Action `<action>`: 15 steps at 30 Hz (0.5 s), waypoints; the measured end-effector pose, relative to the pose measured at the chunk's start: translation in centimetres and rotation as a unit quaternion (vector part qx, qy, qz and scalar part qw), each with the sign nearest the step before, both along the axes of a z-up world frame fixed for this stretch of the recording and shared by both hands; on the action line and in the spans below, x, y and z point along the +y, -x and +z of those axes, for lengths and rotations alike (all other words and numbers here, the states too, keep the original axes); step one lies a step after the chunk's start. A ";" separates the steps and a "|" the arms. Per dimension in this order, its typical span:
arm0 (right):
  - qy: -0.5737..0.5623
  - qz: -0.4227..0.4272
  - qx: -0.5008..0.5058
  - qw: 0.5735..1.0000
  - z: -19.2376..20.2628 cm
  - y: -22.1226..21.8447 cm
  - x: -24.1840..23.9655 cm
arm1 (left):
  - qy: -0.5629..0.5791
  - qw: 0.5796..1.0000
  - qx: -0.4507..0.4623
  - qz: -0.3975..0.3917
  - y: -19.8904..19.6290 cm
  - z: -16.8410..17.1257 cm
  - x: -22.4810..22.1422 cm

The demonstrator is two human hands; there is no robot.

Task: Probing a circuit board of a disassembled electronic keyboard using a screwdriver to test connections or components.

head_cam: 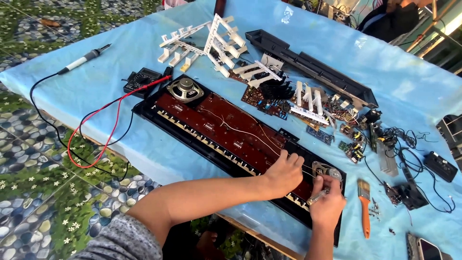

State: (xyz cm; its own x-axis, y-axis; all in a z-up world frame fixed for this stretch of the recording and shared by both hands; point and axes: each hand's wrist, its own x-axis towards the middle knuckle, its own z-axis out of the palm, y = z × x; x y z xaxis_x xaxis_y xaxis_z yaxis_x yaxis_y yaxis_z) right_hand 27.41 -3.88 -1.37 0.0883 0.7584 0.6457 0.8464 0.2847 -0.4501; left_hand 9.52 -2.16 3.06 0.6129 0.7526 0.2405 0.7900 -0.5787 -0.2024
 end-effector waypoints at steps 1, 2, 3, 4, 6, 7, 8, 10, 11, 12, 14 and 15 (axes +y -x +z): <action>0.000 0.002 0.000 1.000 0.3 0.2 0.0 | 0.000 1.000 0.000 0.002 0.1 0.3 0.4; 0.011 -0.001 0.013 1.000 0.5 0.3 0.0 | 0.012 1.000 -0.006 0.010 0.3 0.6 0.7; 0.025 -0.004 0.025 0.999 0.6 0.4 -0.2 | 0.028 0.999 -0.012 0.018 0.4 0.7 0.9; 0.027 -0.004 0.025 0.999 0.4 0.3 -0.5 | 0.031 0.999 -0.012 0.019 0.1 0.1 0.5; 0.025 -0.005 0.014 1.000 0.5 0.3 -0.3 | -0.013 1.000 -0.019 0.001 -0.1 -0.5 0.3; 0.026 -0.004 0.014 1.000 0.5 0.3 -0.3 | -0.013 1.000 -0.019 0.002 0.2 -0.3 0.4; 0.021 -0.007 0.011 1.000 0.4 0.3 -0.3 | -0.002 0.999 -0.032 0.009 0.4 0.0 0.4; 0.011 -0.009 0.008 1.000 0.3 0.2 0.2 | 0.004 0.999 -0.044 0.017 0.6 0.1 0.6; 0.011 -0.013 0.000 1.000 0.1 0.0 0.2 | -0.012 0.999 -0.038 0.008 0.4 -0.3 0.4; 0.011 -0.018 -0.008 1.000 -0.2 -0.2 0.2 | -0.028 0.999 -0.031 -0.001 0.2 -0.7 0.1; 0.013 -0.013 -0.001 1.000 -0.4 -0.2 0.3 | -0.024 0.999 -0.046 0.011 0.4 -0.7 0.7; 0.014 -0.013 0.003 1.000 -0.4 -0.5 0.4 | -0.021 0.998 -0.063 0.019 0.3 -0.7 1.1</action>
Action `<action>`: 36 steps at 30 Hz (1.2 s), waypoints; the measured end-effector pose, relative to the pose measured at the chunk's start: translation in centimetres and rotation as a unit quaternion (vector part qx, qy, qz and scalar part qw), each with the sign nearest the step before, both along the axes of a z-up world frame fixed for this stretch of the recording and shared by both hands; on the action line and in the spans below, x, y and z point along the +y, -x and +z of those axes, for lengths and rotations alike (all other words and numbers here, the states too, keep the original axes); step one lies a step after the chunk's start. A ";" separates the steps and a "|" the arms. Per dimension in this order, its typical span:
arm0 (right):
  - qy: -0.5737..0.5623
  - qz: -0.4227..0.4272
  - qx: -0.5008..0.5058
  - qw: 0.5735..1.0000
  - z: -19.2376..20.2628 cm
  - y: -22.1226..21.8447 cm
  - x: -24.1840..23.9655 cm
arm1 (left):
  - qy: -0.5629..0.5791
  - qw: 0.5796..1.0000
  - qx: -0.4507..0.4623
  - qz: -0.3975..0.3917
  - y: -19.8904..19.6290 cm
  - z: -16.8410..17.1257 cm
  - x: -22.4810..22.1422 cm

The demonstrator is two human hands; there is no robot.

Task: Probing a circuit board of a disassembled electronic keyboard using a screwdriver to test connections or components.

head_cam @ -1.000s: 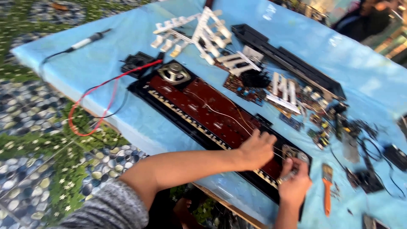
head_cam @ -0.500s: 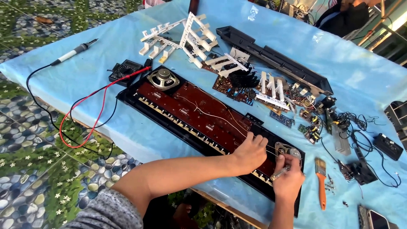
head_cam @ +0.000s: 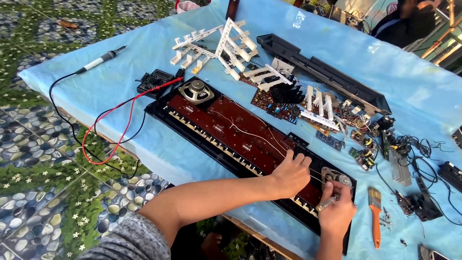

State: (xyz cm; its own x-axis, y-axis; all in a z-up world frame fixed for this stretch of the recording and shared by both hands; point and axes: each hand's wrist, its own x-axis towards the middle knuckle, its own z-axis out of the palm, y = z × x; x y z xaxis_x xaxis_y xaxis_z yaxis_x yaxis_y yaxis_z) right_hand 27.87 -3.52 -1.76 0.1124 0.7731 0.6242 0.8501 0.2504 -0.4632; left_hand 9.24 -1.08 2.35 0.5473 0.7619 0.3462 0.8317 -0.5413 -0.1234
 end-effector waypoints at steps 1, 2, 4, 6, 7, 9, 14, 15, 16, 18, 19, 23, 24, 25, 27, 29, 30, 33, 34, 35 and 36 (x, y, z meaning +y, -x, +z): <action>0.001 0.001 -0.001 1.000 0.0 0.1 -0.3 | 0.001 1.000 -0.001 0.001 -0.2 -0.4 -0.4; 0.004 0.000 -0.002 1.000 0.2 0.3 -0.4 | -0.008 1.000 0.015 -0.003 -0.3 -0.6 -0.5; 0.008 0.001 -0.003 1.000 0.6 0.5 -0.5 | -0.017 0.999 0.030 -0.005 -0.3 -0.4 -0.6; 0.012 0.002 0.013 1.000 0.7 0.7 -0.6 | 0.024 1.000 -0.010 -0.001 0.3 0.3 -0.3; 0.013 0.004 0.013 1.000 0.5 0.5 -0.5 | 0.025 1.000 -0.009 0.002 0.2 0.2 -0.5; -0.019 0.008 -0.011 1.000 0.0 0.2 -0.4 | 0.014 1.000 0.021 -0.011 0.0 0.1 -1.2; -0.013 0.009 -0.003 1.000 -0.3 0.1 -0.2 | 0.024 1.000 0.003 -0.003 0.2 0.0 -0.7; -0.018 0.007 -0.010 1.000 -0.4 0.0 -0.1 | -0.004 1.000 0.008 -0.008 0.0 -0.4 -0.8; -0.018 0.008 -0.010 1.000 -0.3 0.0 -0.1 | -0.004 1.000 0.007 -0.007 0.2 0.1 -0.7; -0.012 0.011 -0.007 1.000 -0.2 0.0 -0.2 | 0.064 0.998 -0.015 -0.004 0.6 0.9 -0.5; -0.010 0.011 -0.008 1.000 -0.3 0.0 -0.3 | 0.066 0.998 -0.016 -0.004 0.5 0.6 -0.6; -0.007 -0.001 -0.002 1.000 -0.2 0.1 -0.3 | 0.043 0.999 -0.010 -0.007 0.3 0.0 -0.4; -0.007 -0.001 0.000 1.000 -0.2 0.1 -0.3 | 0.050 0.999 -0.015 -0.004 0.3 0.0 -0.3; -0.006 -0.002 0.000 1.000 -0.1 0.2 -0.4 | 0.051 0.999 -0.016 -0.005 0.3 0.0 -0.3; 0.005 0.001 0.011 1.000 0.2 0.5 -0.6 | 0.048 0.999 -0.021 -0.005 0.3 0.1 -0.3; 0.004 0.002 0.010 1.000 0.2 0.5 -0.5 | 0.045 0.999 -0.023 -0.003 0.4 0.1 -0.3; 0.003 0.002 0.010 1.000 0.1 0.4 -0.5 | 0.042 0.999 -0.025 -0.003 0.4 0.0 -0.3; 0.007 0.001 0.011 1.000 0.3 0.4 -0.5 | 0.072 0.997 -0.028 -0.002 0.4 0.5 -0.2; 0.008 0.001 0.010 1.000 0.2 0.5 -0.5 | 0.073 0.997 -0.029 -0.002 0.4 0.6 -0.2; 0.006 0.003 0.012 1.000 0.2 0.5 -0.5 | 0.074 0.997 -0.023 -0.002 0.5 0.6 -0.2; 0.003 0.005 0.014 1.000 0.3 0.4 -0.5 | 0.073 0.997 -0.017 -0.002 0.4 0.7 -0.1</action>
State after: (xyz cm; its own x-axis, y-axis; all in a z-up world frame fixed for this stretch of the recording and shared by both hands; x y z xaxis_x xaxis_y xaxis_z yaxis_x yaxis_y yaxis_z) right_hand 27.43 -4.00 -1.44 0.1220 0.7776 0.6169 0.8349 0.2557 -0.4874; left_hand 8.82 -1.19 3.08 0.5397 0.8037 0.2505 0.8323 -0.5542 -0.0150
